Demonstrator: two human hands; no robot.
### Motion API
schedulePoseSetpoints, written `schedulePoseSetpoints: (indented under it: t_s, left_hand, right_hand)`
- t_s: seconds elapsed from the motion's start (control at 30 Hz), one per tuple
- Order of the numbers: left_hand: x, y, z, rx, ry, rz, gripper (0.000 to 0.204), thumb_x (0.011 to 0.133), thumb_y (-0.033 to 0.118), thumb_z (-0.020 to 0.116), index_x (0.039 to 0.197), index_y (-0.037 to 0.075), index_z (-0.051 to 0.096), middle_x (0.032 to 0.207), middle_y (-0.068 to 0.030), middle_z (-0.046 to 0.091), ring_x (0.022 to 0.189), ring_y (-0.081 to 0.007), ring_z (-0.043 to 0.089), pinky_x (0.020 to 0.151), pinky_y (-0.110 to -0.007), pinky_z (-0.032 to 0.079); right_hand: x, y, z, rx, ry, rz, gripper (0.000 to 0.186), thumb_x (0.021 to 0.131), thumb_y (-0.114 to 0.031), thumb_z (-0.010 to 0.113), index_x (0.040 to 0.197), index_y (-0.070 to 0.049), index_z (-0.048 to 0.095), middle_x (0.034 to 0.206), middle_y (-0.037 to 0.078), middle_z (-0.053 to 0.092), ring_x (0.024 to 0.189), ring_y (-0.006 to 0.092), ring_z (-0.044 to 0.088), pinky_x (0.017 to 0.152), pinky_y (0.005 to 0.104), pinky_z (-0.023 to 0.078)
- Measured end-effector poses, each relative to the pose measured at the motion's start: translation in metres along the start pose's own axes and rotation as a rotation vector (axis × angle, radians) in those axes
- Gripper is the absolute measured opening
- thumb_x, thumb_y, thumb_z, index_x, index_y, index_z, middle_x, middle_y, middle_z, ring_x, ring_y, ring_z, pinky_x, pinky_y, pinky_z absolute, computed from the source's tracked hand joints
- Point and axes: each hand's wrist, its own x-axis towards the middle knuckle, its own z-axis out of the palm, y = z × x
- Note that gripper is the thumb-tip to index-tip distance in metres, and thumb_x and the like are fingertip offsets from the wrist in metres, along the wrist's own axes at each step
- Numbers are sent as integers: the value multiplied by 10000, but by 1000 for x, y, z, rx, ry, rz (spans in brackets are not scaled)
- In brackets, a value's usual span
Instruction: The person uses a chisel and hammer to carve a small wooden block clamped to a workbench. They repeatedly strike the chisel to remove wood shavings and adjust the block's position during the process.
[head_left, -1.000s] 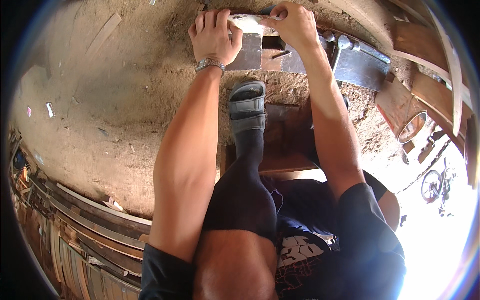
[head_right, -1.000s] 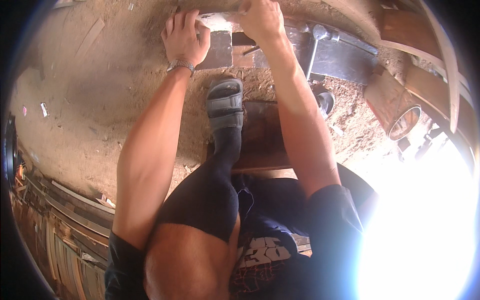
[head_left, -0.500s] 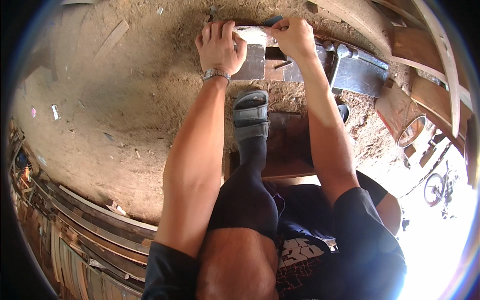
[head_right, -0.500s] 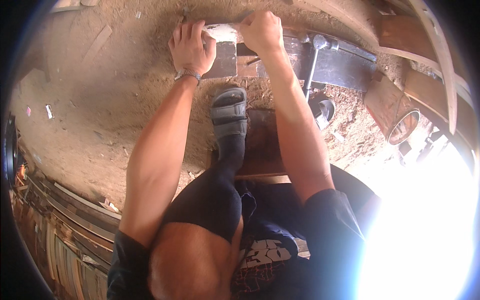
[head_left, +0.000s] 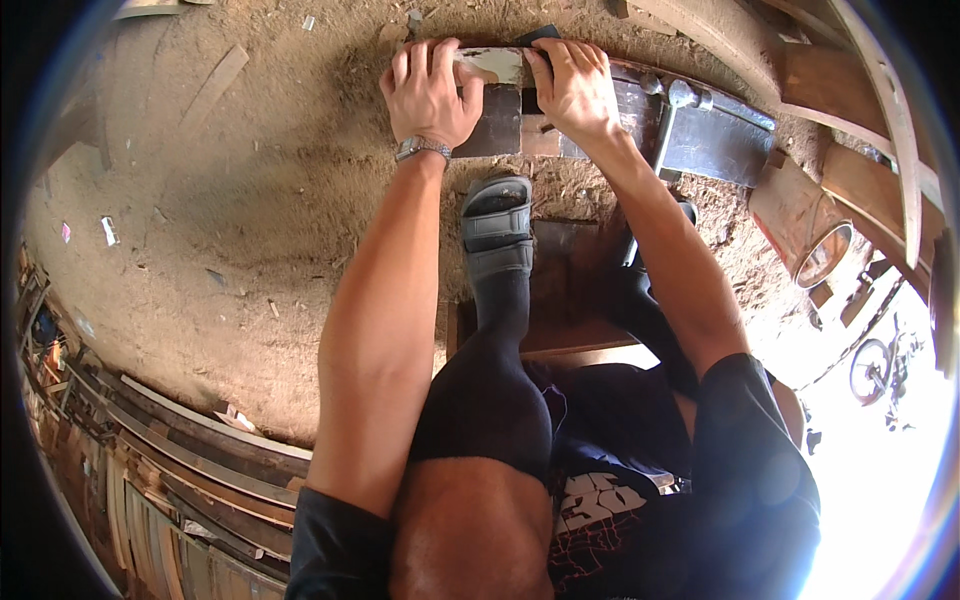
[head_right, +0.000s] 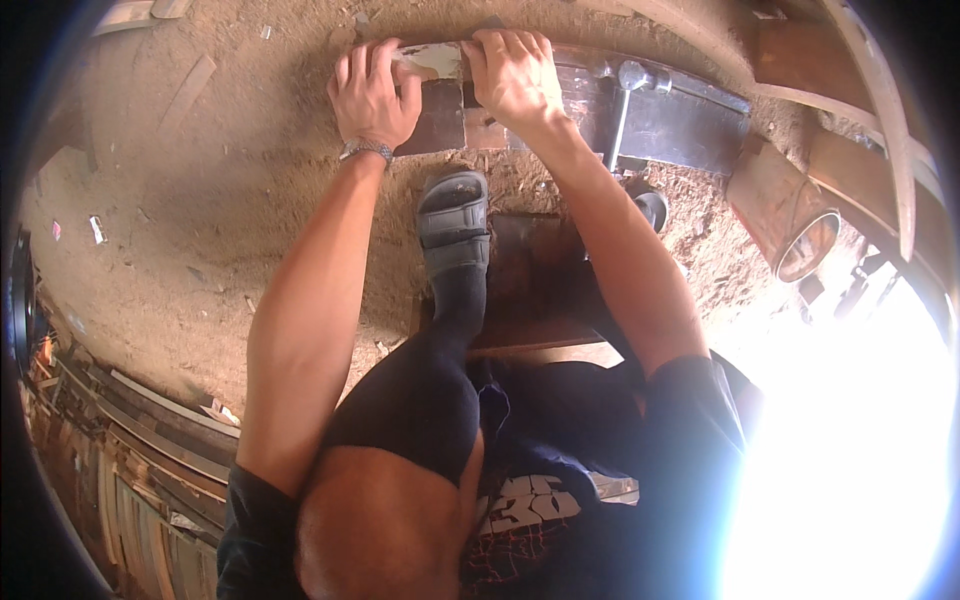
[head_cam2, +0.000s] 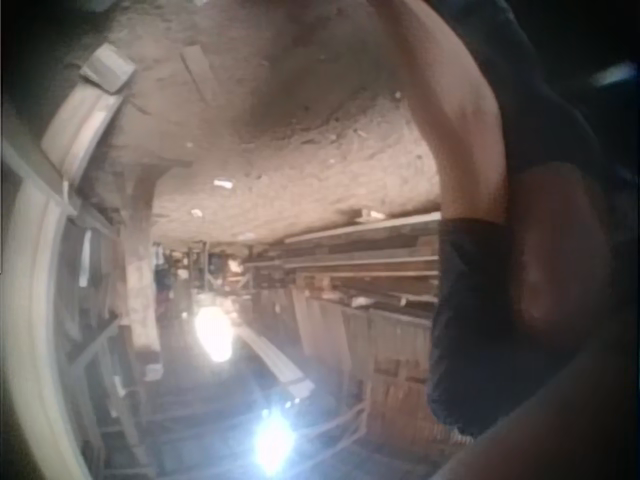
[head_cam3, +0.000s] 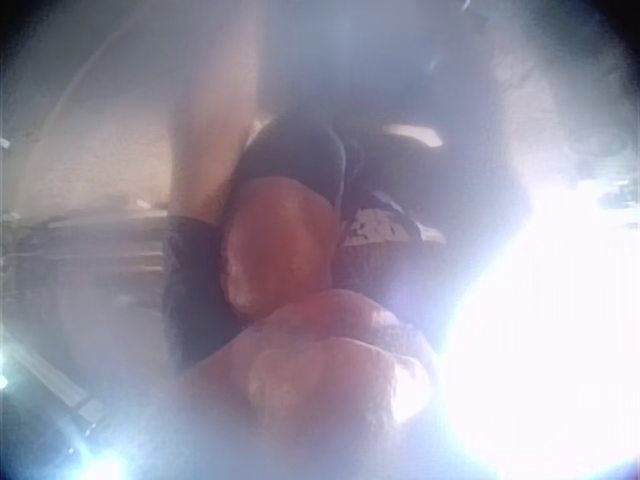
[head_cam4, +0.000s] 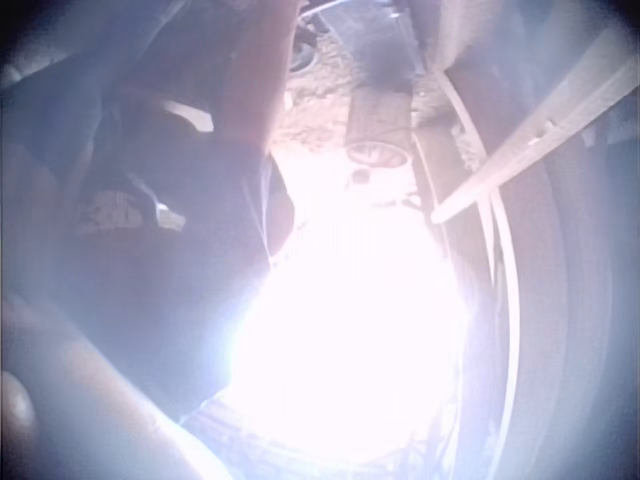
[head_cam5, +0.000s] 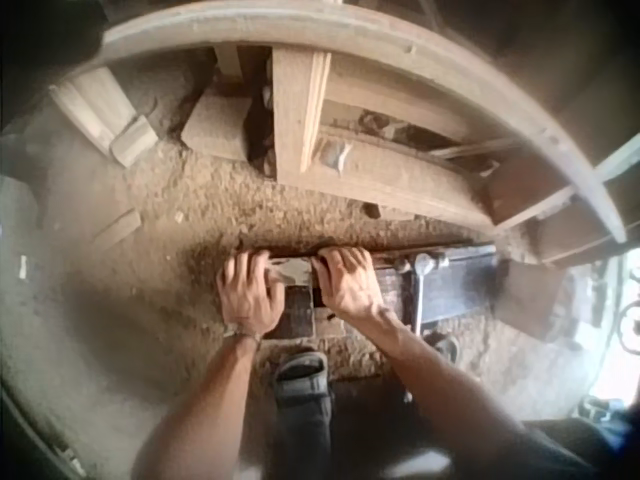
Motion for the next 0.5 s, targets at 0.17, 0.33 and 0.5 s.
schedulePoseSetpoints:
  t_s: [0.17, 0.33, 0.5]
  left_hand:
    - [0, -2, 1, -1, -3, 15, 377, 872, 283, 585, 1232, 179, 629, 1177, -64, 629, 1142, -322, 568, 941, -516, 472]
    - [-2, -4, 3, 9, -6, 16, 389, 871, 279, 591, 1248, 186, 618, 1184, -53, 627, 1144, -312, 568, 953, -516, 471]
    - [-2, -5, 4, 25, -30, 8, 381, 873, 288, 589, 1238, 182, 622, 1180, -50, 621, 1144, -310, 568, 950, -515, 472]
  right_hand:
    - [-2, 9, 11, -112, -46, -93, 213, 970, -181, 643, 1141, -54, 626, 959, 153, 724, 913, 336, 697, 897, 476, 494]
    - [-1, 10, 16, -179, -109, -120, 260, 977, -187, 621, 1204, -72, 568, 990, 163, 715, 966, 339, 687, 892, 491, 490]
    - [3, 3, 13, -185, -104, -139, 265, 920, -148, 629, 1146, -13, 610, 994, 182, 681, 932, 362, 654, 873, 492, 491]
